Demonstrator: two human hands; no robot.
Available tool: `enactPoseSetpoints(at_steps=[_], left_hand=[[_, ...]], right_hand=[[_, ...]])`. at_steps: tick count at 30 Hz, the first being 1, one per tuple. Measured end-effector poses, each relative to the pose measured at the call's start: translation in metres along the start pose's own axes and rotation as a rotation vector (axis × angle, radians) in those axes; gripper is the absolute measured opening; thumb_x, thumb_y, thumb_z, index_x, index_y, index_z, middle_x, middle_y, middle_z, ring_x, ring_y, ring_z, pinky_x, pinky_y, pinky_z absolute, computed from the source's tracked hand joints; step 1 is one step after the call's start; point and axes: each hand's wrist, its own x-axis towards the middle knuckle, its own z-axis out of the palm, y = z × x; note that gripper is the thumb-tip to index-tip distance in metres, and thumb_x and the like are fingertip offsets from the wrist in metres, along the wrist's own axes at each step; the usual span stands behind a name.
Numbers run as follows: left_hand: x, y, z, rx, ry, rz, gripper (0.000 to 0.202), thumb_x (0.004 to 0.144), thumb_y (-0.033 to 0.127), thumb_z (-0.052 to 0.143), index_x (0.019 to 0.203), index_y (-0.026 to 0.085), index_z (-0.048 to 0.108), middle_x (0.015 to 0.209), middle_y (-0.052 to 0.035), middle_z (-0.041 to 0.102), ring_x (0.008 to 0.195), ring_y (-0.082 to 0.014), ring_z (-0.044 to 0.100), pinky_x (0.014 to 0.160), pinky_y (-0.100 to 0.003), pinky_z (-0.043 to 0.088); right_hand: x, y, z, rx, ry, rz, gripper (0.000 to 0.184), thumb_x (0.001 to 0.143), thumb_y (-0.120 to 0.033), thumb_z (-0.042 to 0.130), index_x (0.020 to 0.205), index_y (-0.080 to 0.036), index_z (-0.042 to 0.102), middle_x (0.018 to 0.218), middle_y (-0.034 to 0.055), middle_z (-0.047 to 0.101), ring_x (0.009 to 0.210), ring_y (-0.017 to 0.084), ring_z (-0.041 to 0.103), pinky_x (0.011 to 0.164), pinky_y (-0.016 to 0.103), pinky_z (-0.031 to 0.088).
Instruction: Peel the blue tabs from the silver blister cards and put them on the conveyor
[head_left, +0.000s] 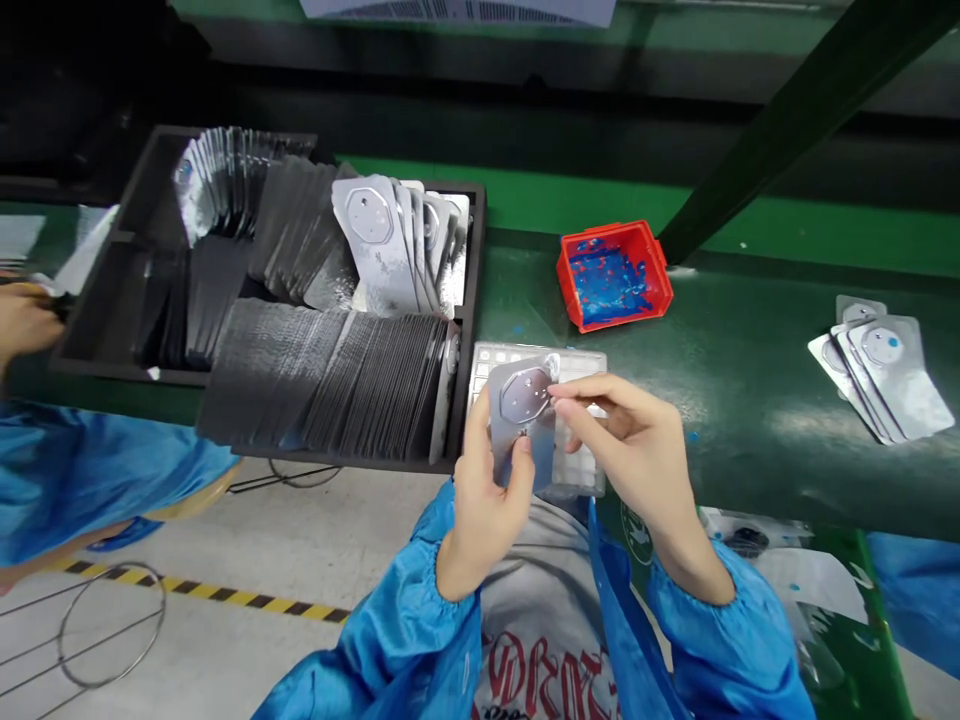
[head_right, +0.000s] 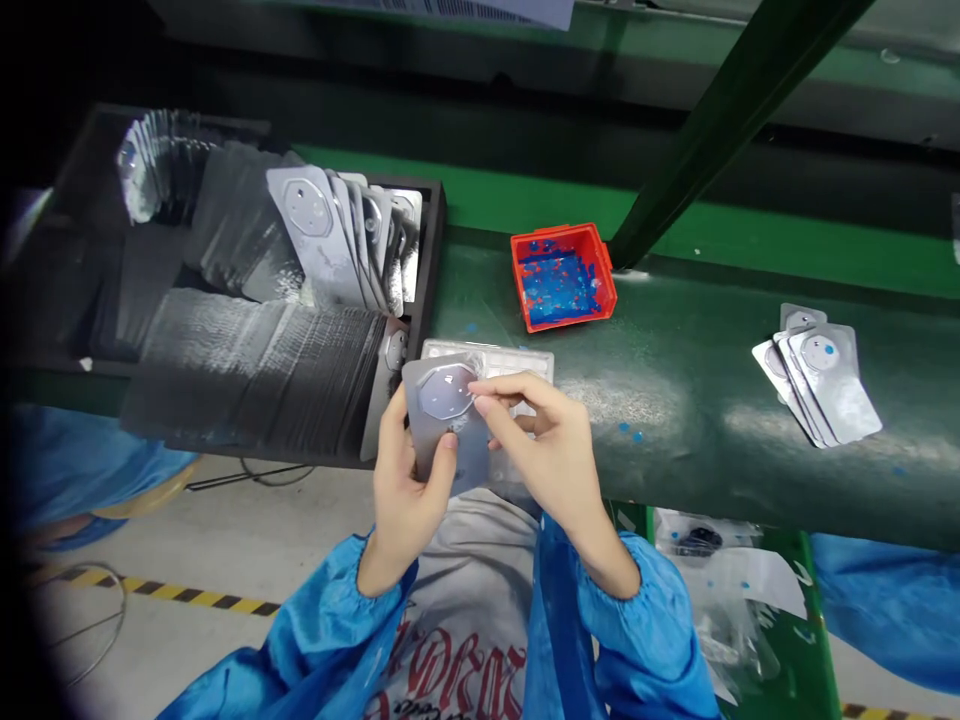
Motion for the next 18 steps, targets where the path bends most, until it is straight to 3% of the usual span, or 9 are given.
enactPoseSetpoints(at_steps=[3, 7, 18], left_hand=[[-0.001, -0.003, 0.002, 0.044, 0.005, 0.001, 0.068, 0.110, 0.027, 0.060, 0.173, 0.027, 0.036, 0.172, -0.0155, 0.053, 0.155, -0.0291, 0.058, 0.122, -0.040, 0.056], [-0.002, -0.004, 0.004, 0.059, -0.012, 0.020, 0.070, 0.109, 0.023, 0.058, 0.174, 0.028, 0.033, 0.171, -0.0154, 0.055, 0.154, -0.0283, 0.059, 0.119, -0.039, 0.058], [-0.004, -0.005, 0.007, 0.064, -0.023, 0.047, 0.069, 0.111, 0.023, 0.056, 0.175, 0.026, 0.031, 0.168, -0.0170, 0.059, 0.149, -0.0277, 0.064, 0.116, -0.037, 0.060]], right_hand=[[0.001, 0.003, 0.002, 0.050, 0.042, 0.025, 0.007, 0.095, -0.021, 0.080, 0.102, -0.022, 0.081, 0.096, 0.0030, 0.082, 0.074, 0.015, 0.075, 0.051, 0.022, 0.065], [0.001, 0.004, 0.004, 0.081, 0.074, 0.058, 0.005, 0.092, -0.024, 0.082, 0.092, -0.021, 0.078, 0.090, 0.0020, 0.079, 0.074, 0.016, 0.074, 0.053, 0.024, 0.067], [-0.001, 0.006, 0.017, 0.112, 0.209, 0.079, 0.004, 0.087, -0.024, 0.086, 0.088, -0.023, 0.082, 0.086, 0.0013, 0.082, 0.069, 0.013, 0.074, 0.058, 0.022, 0.063]])
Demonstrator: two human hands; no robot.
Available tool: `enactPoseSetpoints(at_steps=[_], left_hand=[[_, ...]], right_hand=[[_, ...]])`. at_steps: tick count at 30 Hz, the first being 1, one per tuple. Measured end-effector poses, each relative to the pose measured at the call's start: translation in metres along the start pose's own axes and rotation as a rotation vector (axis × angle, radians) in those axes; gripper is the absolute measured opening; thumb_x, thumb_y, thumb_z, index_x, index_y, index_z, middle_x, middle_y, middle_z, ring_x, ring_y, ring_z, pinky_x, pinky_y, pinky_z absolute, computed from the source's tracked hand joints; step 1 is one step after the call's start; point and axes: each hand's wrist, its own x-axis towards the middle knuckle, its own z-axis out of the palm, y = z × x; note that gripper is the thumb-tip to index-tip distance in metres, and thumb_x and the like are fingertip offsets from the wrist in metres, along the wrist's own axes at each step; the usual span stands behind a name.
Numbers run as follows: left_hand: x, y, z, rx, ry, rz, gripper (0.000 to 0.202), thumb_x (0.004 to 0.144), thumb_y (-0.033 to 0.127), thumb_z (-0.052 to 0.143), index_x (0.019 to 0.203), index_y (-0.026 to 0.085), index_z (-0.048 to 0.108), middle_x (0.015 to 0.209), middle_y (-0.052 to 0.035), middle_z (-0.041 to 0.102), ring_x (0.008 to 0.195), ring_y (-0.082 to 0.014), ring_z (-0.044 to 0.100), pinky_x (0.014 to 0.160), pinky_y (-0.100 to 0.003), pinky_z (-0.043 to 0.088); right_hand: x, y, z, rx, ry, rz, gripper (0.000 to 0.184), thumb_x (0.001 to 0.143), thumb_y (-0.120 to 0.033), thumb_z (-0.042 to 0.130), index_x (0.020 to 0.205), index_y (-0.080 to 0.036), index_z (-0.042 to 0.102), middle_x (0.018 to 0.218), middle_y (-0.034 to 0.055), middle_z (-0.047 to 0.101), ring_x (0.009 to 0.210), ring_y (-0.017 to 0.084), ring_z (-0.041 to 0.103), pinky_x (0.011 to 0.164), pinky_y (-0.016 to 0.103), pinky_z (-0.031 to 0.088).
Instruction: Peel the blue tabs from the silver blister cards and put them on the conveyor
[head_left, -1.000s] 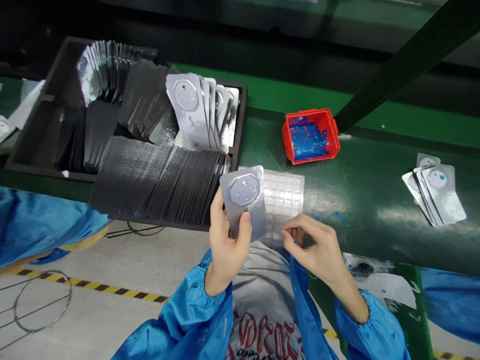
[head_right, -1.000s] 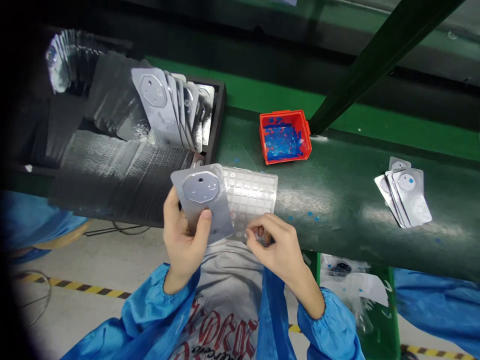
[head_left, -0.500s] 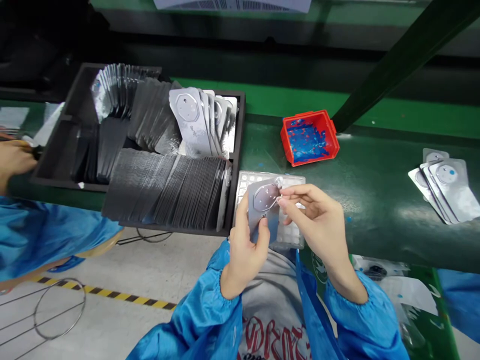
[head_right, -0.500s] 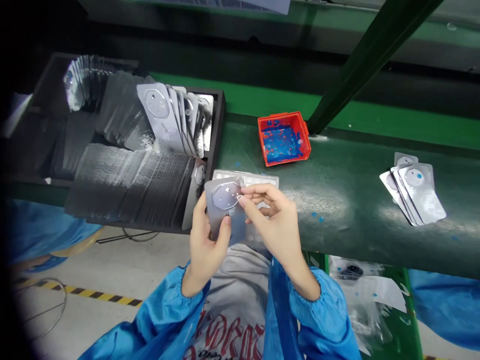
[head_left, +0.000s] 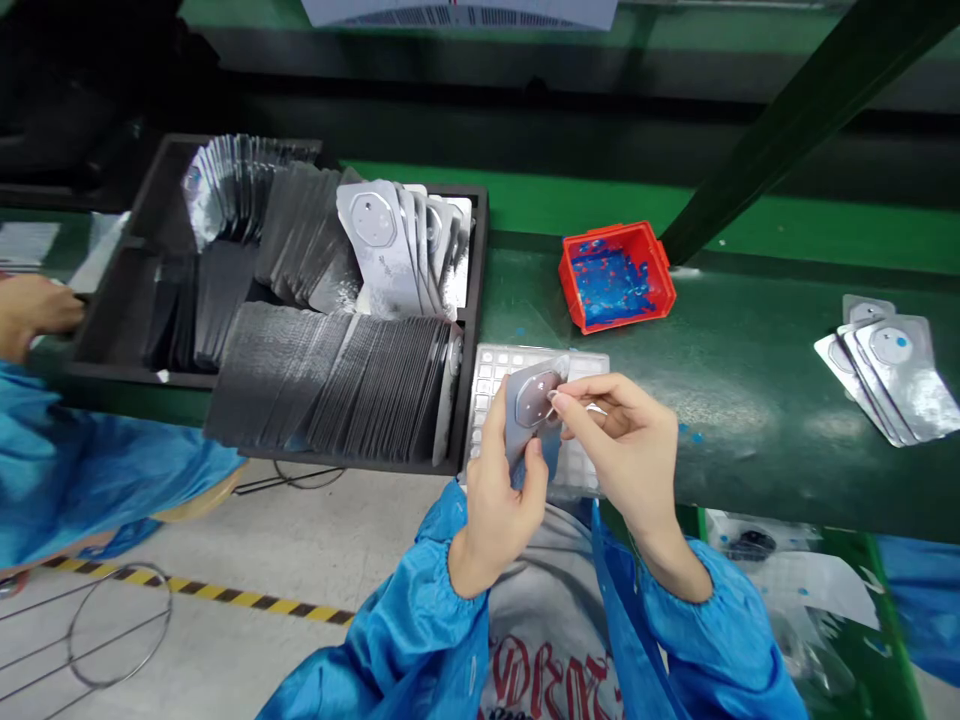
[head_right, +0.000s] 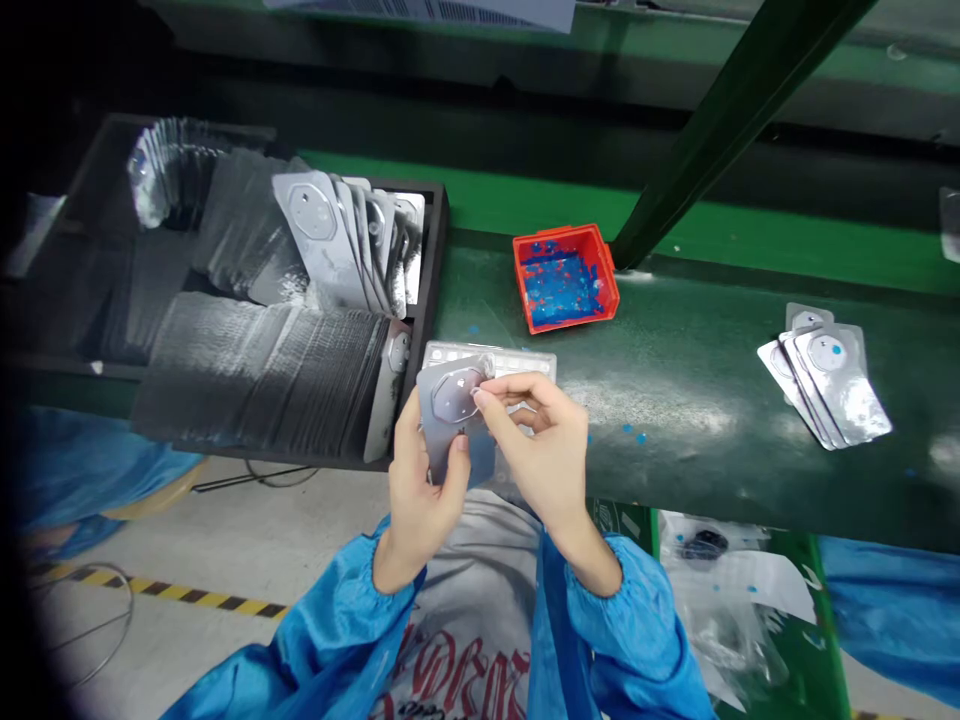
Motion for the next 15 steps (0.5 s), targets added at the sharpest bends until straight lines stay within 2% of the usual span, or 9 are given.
enactPoseSetpoints(at_steps=[7, 12, 15], left_hand=[[-0.002, -0.004, 0.002, 0.047, 0.024, 0.041, 0.071, 0.112, 0.026, 0.055, 0.177, 0.024, 0.027, 0.167, -0.0200, 0.058, 0.145, -0.0298, 0.068, 0.108, -0.036, 0.065], [-0.002, -0.010, -0.003, 0.012, -0.021, 0.113, 0.069, 0.112, 0.024, 0.055, 0.176, 0.025, 0.030, 0.166, -0.0185, 0.060, 0.148, -0.0285, 0.065, 0.110, -0.033, 0.064], [-0.001, -0.011, -0.006, -0.052, -0.022, 0.120, 0.066, 0.113, 0.027, 0.057, 0.174, 0.024, 0.033, 0.161, -0.0175, 0.065, 0.142, -0.0265, 0.070, 0.112, -0.033, 0.062]], right_hand=[[0.000, -0.002, 0.000, 0.005, -0.033, 0.053, 0.011, 0.087, -0.030, 0.086, 0.085, -0.022, 0.078, 0.079, 0.0006, 0.077, 0.065, 0.013, 0.069, 0.061, 0.027, 0.060], [0.011, 0.002, -0.012, 0.012, -0.170, 0.156, 0.034, 0.082, -0.044, 0.093, 0.084, -0.023, 0.066, 0.074, -0.0025, 0.067, 0.067, 0.014, 0.064, 0.055, 0.025, 0.051], [0.019, 0.004, -0.022, 0.052, -0.279, 0.201, 0.045, 0.075, -0.045, 0.099, 0.095, -0.024, 0.065, 0.080, -0.0039, 0.066, 0.074, 0.014, 0.063, 0.063, 0.026, 0.054]])
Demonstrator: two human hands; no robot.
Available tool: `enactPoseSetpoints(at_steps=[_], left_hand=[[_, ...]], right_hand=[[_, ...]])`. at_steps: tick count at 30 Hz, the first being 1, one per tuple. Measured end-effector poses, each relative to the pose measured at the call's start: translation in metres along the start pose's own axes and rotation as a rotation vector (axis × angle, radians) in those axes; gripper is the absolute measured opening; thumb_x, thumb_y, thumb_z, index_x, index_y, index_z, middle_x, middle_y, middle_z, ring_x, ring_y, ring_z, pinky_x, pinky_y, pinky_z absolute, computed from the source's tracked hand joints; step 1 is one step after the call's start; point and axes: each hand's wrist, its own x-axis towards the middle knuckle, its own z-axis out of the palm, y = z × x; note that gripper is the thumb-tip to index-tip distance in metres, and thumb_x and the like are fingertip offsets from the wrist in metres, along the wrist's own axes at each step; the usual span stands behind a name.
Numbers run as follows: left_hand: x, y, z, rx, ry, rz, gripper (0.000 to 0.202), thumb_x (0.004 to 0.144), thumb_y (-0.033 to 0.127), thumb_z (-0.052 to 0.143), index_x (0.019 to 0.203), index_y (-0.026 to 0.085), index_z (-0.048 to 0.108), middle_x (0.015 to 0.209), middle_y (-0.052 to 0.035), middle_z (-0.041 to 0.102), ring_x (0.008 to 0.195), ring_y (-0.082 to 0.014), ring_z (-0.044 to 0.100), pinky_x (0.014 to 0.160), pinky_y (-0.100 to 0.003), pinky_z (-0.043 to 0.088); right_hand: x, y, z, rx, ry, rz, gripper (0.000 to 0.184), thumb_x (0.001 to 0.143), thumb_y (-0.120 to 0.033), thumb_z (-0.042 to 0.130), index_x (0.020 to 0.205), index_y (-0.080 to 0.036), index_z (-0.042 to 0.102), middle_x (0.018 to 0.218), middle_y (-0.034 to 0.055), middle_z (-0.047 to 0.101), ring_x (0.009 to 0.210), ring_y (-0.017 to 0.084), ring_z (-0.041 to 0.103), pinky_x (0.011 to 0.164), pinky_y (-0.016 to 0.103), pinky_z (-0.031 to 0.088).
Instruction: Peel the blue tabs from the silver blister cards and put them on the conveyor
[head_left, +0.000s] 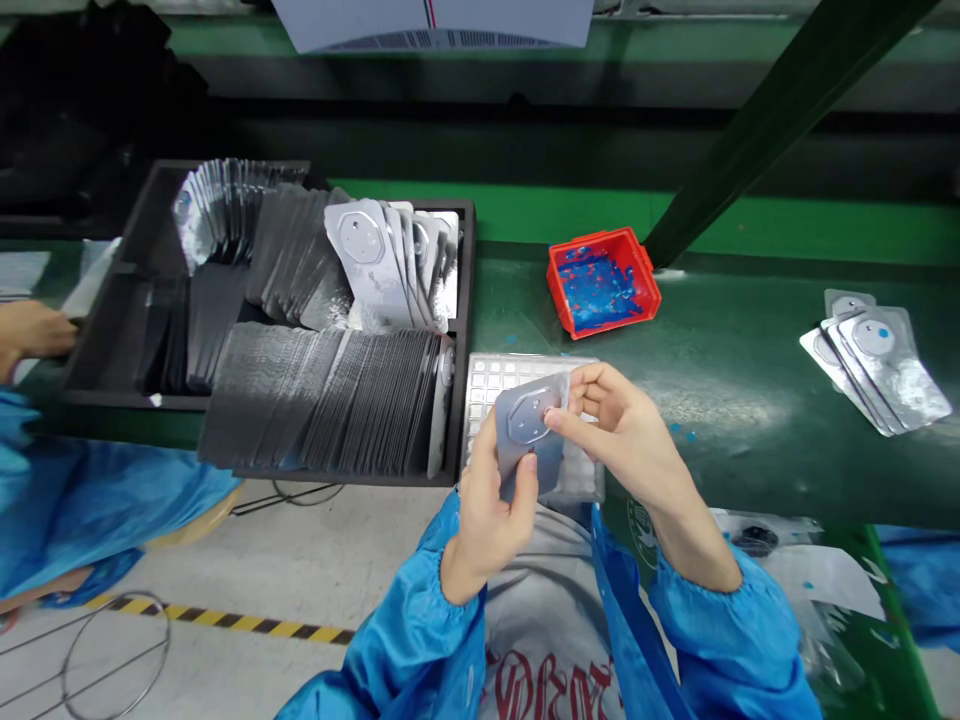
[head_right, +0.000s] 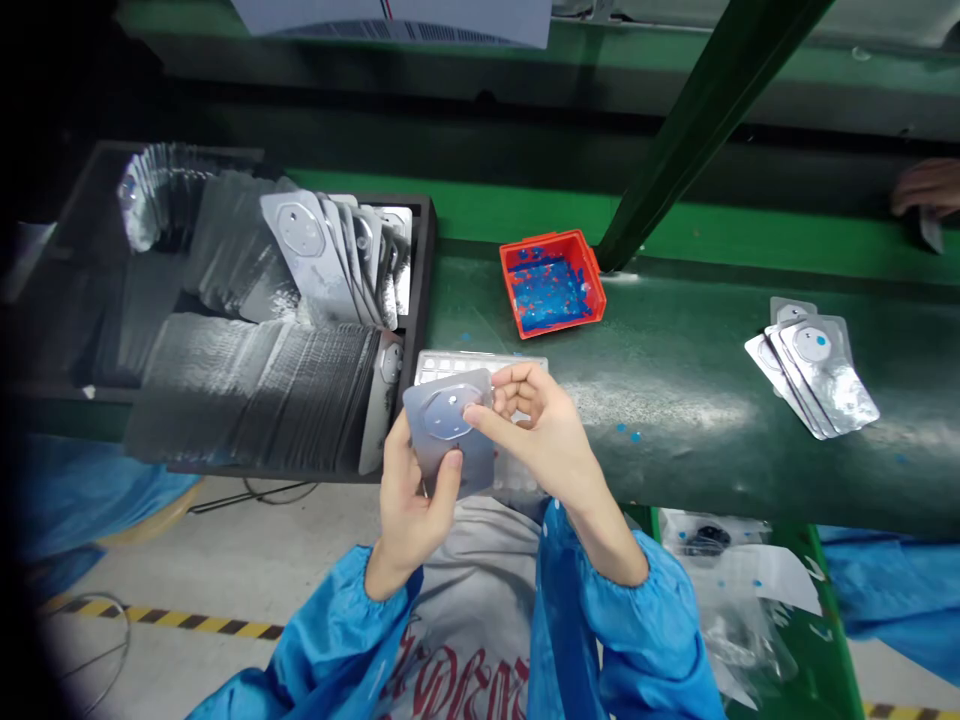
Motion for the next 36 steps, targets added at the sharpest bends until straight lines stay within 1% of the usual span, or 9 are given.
enactPoseSetpoints(at_steps=[4, 8, 12, 15, 21, 25, 29, 31, 36], left_hand=[[0.004, 0.004, 0.000, -0.130, -0.025, -0.064, 0.062, 0.113, 0.029, 0.058, 0.171, 0.026, 0.040, 0.159, -0.0157, 0.067, 0.141, -0.0261, 0.071, 0.118, -0.036, 0.059], [0.008, 0.012, 0.006, -0.312, -0.102, -0.265, 0.061, 0.109, 0.031, 0.065, 0.167, 0.026, 0.046, 0.159, -0.0153, 0.067, 0.141, -0.0284, 0.071, 0.120, -0.040, 0.059], [0.006, 0.019, 0.016, -0.523, -0.295, -0.558, 0.054, 0.104, 0.040, 0.072, 0.155, 0.025, 0.057, 0.132, -0.0132, 0.082, 0.087, -0.0244, 0.087, 0.072, -0.033, 0.075], [0.005, 0.021, 0.021, -0.581, -0.259, -0.655, 0.047, 0.102, 0.047, 0.074, 0.141, 0.023, 0.063, 0.113, -0.0093, 0.085, 0.054, -0.0178, 0.077, 0.047, -0.029, 0.067], [0.014, 0.009, 0.010, -0.428, 0.017, -0.445, 0.048, 0.105, 0.046, 0.074, 0.147, 0.026, 0.060, 0.121, -0.0106, 0.081, 0.073, -0.0191, 0.084, 0.056, -0.024, 0.068], [0.017, 0.000, 0.000, -0.287, 0.294, -0.262, 0.052, 0.111, 0.041, 0.064, 0.159, 0.031, 0.049, 0.148, -0.0177, 0.068, 0.097, -0.0238, 0.086, 0.062, -0.026, 0.069], [0.005, -0.001, 0.000, -0.270, 0.264, -0.259, 0.048, 0.113, 0.039, 0.059, 0.159, 0.029, 0.049, 0.147, -0.0195, 0.070, 0.095, -0.0233, 0.086, 0.062, -0.027, 0.069], [-0.002, 0.001, -0.001, -0.285, 0.202, -0.281, 0.047, 0.113, 0.038, 0.061, 0.158, 0.026, 0.051, 0.141, -0.0188, 0.074, 0.092, -0.0229, 0.086, 0.063, -0.026, 0.069], [-0.003, -0.005, -0.011, -0.328, 0.157, -0.279, 0.046, 0.109, 0.034, 0.068, 0.154, 0.026, 0.057, 0.127, -0.0116, 0.080, 0.087, -0.0215, 0.086, 0.061, -0.024, 0.069]], right_hand=[[-0.003, 0.000, -0.002, -0.075, -0.072, -0.072, 0.029, 0.087, -0.044, 0.089, 0.086, -0.024, 0.069, 0.087, -0.0006, 0.067, 0.075, 0.015, 0.061, 0.060, 0.026, 0.052], [-0.012, 0.007, 0.005, -0.271, 0.262, -0.312, 0.018, 0.097, -0.036, 0.076, 0.085, -0.024, 0.071, 0.088, 0.0011, 0.072, 0.076, 0.016, 0.064, 0.064, 0.027, 0.054], [-0.016, 0.016, -0.003, -0.203, 0.549, -0.291, 0.020, 0.102, -0.042, 0.069, 0.094, -0.025, 0.064, 0.073, -0.0023, 0.072, 0.060, 0.014, 0.063, 0.056, 0.026, 0.052], [-0.021, 0.019, -0.013, -0.159, 0.432, -0.264, 0.017, 0.099, -0.040, 0.073, 0.102, -0.025, 0.065, 0.077, -0.0011, 0.077, 0.063, 0.016, 0.070, 0.057, 0.026, 0.055], [0.013, -0.005, 0.008, -0.125, 0.200, -0.341, 0.027, 0.098, -0.031, 0.077, 0.121, -0.026, 0.063, 0.104, 0.0027, 0.086, 0.086, 0.019, 0.081, 0.065, 0.026, 0.062], [0.090, -0.041, 0.060, -0.165, 0.134, -0.628, 0.079, 0.101, -0.026, 0.073, 0.168, -0.028, 0.032, 0.139, 0.0066, 0.078, 0.097, 0.019, 0.081, 0.074, 0.029, 0.067], [0.156, -0.055, 0.112, -0.407, -0.002, -0.834, 0.085, 0.106, -0.019, 0.063, 0.176, -0.022, 0.015, 0.181, 0.0124, 0.039, 0.114, 0.016, 0.078, 0.102, 0.028, 0.064], [0.170, -0.047, 0.126, -0.657, -0.038, -0.815, 0.071, 0.110, -0.024, 0.057, 0.173, -0.017, 0.025, 0.177, 0.0112, 0.045, 0.129, 0.020, 0.073, 0.110, 0.030, 0.060], [0.159, -0.018, 0.068, -1.090, 0.101, -0.801, 0.073, 0.098, -0.040, 0.083, 0.160, -0.016, 0.053, 0.175, 0.0158, 0.045, 0.165, 0.031, 0.042, 0.134, 0.039, 0.041]])
